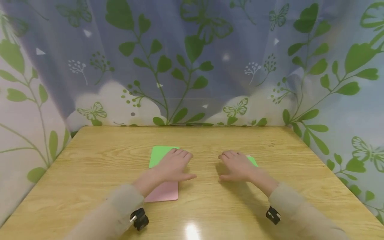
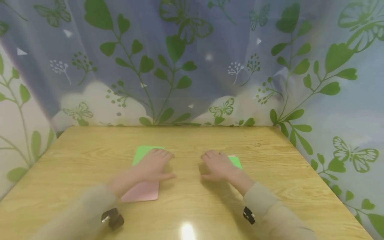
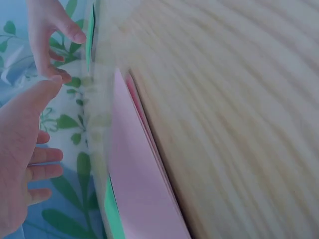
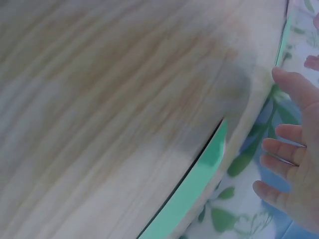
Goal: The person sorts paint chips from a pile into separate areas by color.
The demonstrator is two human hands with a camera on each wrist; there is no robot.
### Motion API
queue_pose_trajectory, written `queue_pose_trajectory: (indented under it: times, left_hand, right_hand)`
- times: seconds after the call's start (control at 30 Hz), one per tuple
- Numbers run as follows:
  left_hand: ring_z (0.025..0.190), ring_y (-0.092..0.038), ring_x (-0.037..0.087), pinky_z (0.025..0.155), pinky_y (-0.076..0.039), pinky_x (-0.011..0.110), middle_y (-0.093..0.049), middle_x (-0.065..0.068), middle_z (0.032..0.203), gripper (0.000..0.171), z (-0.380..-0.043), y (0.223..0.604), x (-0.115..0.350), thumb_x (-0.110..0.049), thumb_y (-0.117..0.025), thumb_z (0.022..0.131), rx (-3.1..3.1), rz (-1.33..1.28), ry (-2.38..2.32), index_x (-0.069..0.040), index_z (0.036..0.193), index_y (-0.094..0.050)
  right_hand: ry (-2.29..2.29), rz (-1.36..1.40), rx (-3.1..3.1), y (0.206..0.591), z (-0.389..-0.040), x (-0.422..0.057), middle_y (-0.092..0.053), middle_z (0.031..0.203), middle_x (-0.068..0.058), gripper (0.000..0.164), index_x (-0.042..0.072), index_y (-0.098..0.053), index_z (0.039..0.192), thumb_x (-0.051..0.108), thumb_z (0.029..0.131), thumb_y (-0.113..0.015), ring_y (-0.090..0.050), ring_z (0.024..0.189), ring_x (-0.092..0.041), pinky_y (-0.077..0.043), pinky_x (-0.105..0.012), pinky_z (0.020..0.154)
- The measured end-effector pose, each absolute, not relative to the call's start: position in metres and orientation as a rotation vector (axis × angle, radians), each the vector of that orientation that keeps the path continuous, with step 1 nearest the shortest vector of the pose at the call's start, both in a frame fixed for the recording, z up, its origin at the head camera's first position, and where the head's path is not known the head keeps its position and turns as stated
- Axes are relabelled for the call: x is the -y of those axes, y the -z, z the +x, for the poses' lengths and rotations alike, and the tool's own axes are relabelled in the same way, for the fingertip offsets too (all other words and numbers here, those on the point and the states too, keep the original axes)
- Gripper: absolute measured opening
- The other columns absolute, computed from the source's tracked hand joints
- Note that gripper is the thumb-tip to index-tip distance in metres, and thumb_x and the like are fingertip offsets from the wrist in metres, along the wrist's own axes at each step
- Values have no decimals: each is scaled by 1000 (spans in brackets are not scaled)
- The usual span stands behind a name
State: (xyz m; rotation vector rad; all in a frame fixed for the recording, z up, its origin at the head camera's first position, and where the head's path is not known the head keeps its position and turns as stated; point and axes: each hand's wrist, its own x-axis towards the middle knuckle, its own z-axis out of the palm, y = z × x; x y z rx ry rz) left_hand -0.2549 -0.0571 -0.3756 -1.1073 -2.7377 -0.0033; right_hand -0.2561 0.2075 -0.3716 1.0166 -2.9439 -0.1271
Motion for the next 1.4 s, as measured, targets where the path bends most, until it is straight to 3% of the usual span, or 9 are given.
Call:
queue_pose_trajectory:
  times: [0.27, 0.57, 1.0, 1.23, 1.4]
  left_hand:
    - [122, -44, 27, 104, -29, 44, -52, 10, 129, 76, -264, 376, 21, -63, -50, 84, 2821, -1046, 39, -5, 132, -47]
    - [125, -40, 25, 106, -26, 42, -48, 9, 133, 78, -271, 379, -15, -64, -50, 83, 2894, -1050, 42, -6, 135, -44]
    - [127, -38, 23, 106, -28, 39, -45, 5, 136, 82, -280, 395, -72, -69, -49, 80, 2935, -1063, -24, -11, 137, -41]
    - [112, -47, 18, 94, -35, 34, -52, 0, 117, 80, -279, 401, -98, -74, -50, 75, 2922, -1059, -91, -15, 129, -45]
    - [114, -45, 18, 96, -34, 34, -50, 2, 121, 87, -280, 403, -111, -78, -45, 74, 2967, -1067, -152, -15, 135, -41]
  right_hand:
    - [31, 977, 2906, 373, -261, -243, -49, 124, -17, 77, -1, -47, 127, 47, 73, -73, -45, 114, -36, -41, -55, 88]
    - [-38, 972, 2944, 376, -264, -277, -47, 126, -21, 85, -4, -45, 128, 42, 66, -79, -43, 118, -39, -37, -57, 92]
    - [-74, 889, 3076, 380, -270, -312, -43, 129, -24, 95, -5, -43, 129, 54, 63, -78, -39, 118, -45, -35, -65, 89]
    - [-84, 879, 3136, 387, -274, -317, -41, 132, -25, 97, -4, -41, 131, 56, 64, -75, -37, 120, -46, -34, -68, 87]
    - [-85, 905, 3120, 386, -280, -320, -44, 127, -23, 91, -3, -45, 127, 55, 64, -75, -41, 116, -45, -38, -64, 85]
